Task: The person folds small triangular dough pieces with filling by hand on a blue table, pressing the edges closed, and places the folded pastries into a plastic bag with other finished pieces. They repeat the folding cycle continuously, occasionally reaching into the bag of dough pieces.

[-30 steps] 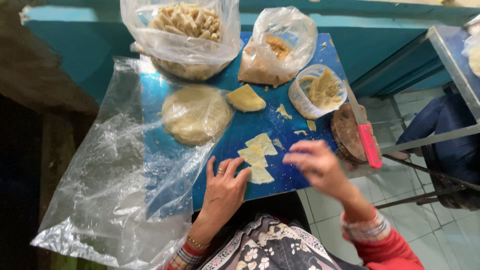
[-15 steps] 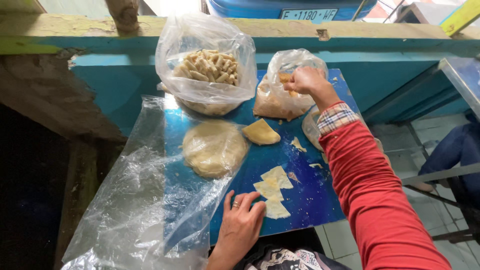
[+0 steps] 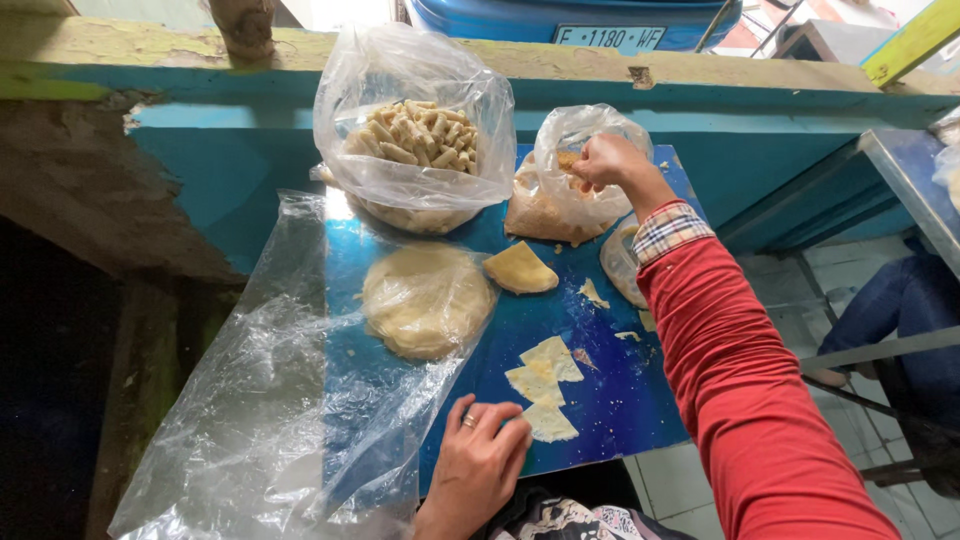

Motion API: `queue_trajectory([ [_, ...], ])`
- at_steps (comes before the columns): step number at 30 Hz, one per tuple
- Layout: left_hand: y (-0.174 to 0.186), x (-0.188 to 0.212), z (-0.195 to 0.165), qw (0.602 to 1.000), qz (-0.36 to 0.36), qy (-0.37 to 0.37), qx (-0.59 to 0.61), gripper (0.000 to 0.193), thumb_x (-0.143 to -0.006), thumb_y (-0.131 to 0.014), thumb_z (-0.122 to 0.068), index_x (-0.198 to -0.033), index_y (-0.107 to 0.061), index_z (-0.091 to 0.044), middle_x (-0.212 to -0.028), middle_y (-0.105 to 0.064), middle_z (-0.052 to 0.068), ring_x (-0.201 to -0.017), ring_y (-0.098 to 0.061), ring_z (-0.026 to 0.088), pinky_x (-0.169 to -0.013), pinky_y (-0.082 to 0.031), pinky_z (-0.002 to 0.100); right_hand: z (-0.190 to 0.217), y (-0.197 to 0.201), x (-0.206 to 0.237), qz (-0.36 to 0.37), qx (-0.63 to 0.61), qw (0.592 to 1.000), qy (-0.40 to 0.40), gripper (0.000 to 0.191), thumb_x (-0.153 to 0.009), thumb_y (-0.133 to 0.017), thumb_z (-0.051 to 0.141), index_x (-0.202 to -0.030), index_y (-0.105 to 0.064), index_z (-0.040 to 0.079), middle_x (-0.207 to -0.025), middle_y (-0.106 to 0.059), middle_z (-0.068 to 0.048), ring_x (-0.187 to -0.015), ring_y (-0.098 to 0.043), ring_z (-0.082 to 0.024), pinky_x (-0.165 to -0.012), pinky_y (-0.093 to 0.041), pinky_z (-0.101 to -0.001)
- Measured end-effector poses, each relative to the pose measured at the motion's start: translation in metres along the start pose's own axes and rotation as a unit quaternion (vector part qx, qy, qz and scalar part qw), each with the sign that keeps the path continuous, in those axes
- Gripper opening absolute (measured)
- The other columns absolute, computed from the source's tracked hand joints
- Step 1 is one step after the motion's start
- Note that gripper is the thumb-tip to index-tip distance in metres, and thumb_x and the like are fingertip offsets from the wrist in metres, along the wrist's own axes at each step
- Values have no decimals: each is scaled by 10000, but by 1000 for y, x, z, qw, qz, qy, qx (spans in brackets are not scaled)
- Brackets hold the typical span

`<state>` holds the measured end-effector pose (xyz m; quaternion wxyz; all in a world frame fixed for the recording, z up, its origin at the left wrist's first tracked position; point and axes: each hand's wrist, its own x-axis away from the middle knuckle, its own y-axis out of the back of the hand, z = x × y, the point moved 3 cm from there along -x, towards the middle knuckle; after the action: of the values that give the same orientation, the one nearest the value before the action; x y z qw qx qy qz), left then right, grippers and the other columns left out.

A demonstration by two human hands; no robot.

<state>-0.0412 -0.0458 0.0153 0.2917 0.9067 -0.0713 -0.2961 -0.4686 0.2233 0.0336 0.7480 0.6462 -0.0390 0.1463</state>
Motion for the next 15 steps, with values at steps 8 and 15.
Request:
queue_trajectory([
  [8,3,-2,-9,998,43,-49,-26,122,-855,-753,-141,-904,-646,-107,-967,-617,41,-953,-620,260,-999,-405,477,19,8,12,-126,81,988,27,247,-757,-759,191,-1003,-779,165,-988,-759,-123,-952,-715,-296,-790,-543,-414],
  [15,4,-3,-15,996,48,-61,-37,138,-859,-761,-175,-900,-649,-107,-942,-615,38,-916,-617,243,-1005,-387,482,18,-4,27,-189,163,962,111,291,-803,-691,198,-1031,-837,305,-1073,-737,-80,-1066,-676,-324,-908,-494,-482],
])
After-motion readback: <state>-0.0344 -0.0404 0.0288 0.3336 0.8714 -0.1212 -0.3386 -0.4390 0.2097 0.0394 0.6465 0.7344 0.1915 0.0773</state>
